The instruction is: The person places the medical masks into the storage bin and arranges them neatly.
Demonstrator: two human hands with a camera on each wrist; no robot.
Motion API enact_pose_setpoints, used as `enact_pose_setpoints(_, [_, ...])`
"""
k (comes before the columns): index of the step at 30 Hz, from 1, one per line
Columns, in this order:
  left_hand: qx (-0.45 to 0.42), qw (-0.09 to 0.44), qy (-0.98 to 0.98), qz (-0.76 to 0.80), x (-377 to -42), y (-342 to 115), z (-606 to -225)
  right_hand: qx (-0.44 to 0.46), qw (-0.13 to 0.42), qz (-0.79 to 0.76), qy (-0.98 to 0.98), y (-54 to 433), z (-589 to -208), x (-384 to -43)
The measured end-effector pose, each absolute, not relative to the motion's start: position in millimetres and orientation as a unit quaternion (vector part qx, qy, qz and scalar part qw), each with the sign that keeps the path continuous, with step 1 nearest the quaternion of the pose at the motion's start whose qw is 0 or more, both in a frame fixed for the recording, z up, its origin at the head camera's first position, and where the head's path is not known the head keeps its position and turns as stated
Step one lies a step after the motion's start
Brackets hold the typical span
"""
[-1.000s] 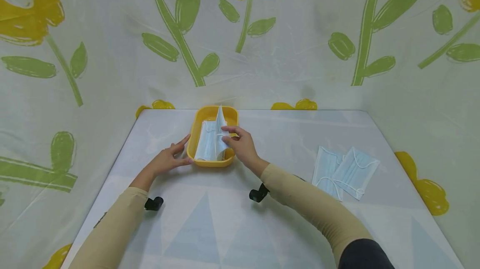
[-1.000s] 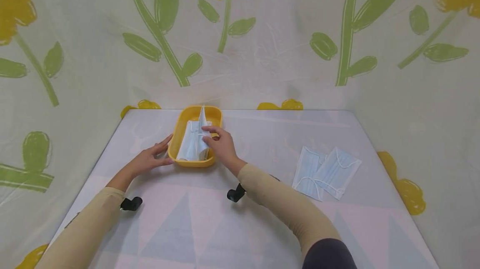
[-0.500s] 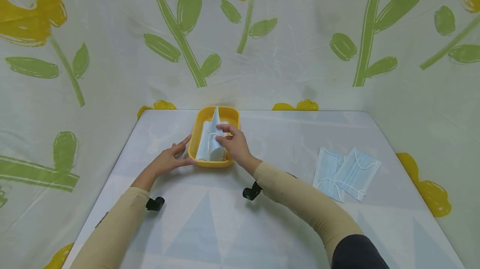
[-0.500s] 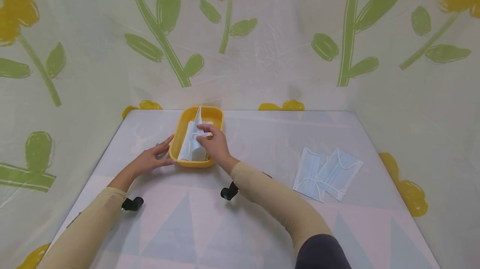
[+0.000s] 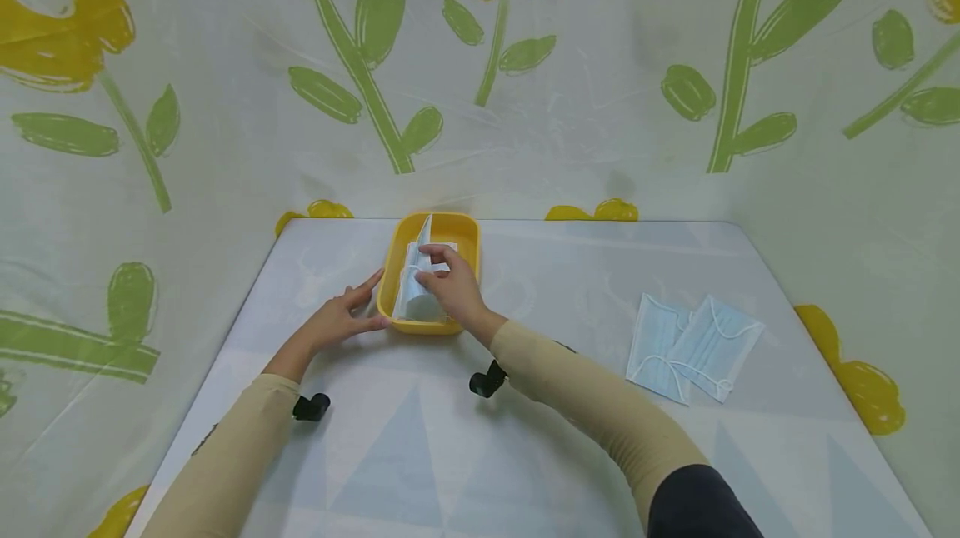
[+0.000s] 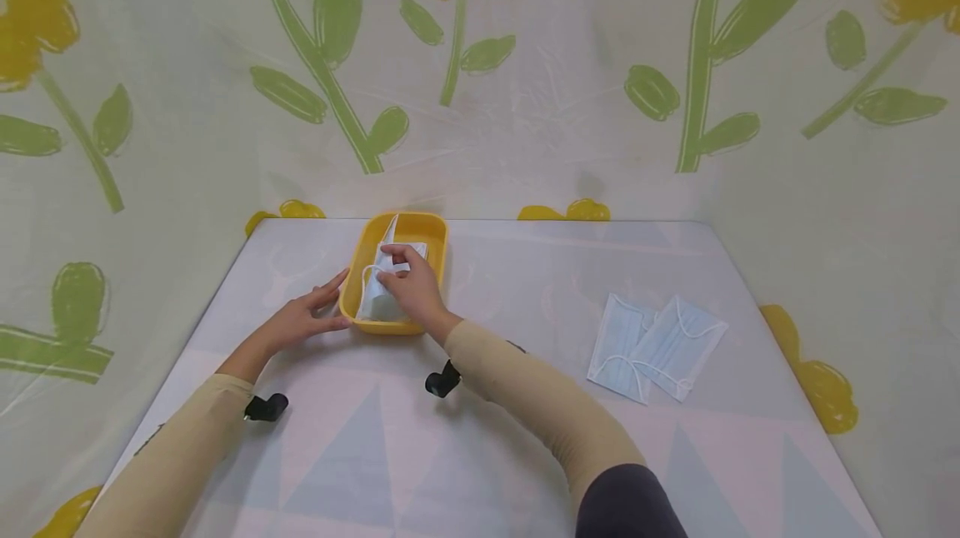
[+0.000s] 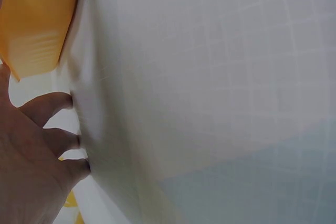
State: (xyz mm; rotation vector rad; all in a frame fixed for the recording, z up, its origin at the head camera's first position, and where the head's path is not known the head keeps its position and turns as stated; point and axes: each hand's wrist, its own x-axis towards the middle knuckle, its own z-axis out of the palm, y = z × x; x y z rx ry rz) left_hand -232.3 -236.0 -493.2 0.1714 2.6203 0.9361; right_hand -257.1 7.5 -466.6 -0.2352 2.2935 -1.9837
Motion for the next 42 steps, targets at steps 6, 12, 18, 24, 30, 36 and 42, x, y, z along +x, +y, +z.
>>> enact_pose_setpoints(6, [0.063,0.177,0.924,0.332,-232,-234,-492,-0.085,0.039,-0.653,0.751,1,-471,-260])
enact_pose_setpoints(12, [0.071,0.169,0.924,0.335,-232,-233,-491,-0.09,0.041,-0.644,0.759,-2,-473,-263])
enact_pose_setpoints(18, [0.069,0.17,0.925,0.332,-231,-233,-490,-0.082,0.066,-0.625,0.774,-3,-470,-261])
enact_pose_setpoints(24, [0.06,0.175,0.924,0.334,-232,-234,-491,-0.067,0.086,-0.601,0.791,-1,-466,-258])
enact_pose_setpoints(30, [0.064,0.172,0.924,0.334,-232,-235,-493,-0.071,0.091,-0.57,0.813,4,-465,-257])
enact_pose_setpoints(36, [0.064,0.172,0.927,0.328,-232,-235,-493,-0.084,0.1,-0.543,0.829,10,-465,-256])
enact_pose_setpoints(42, [0.065,0.175,0.927,0.325,-231,-234,-492,-0.082,0.111,-0.533,0.835,14,-462,-254])
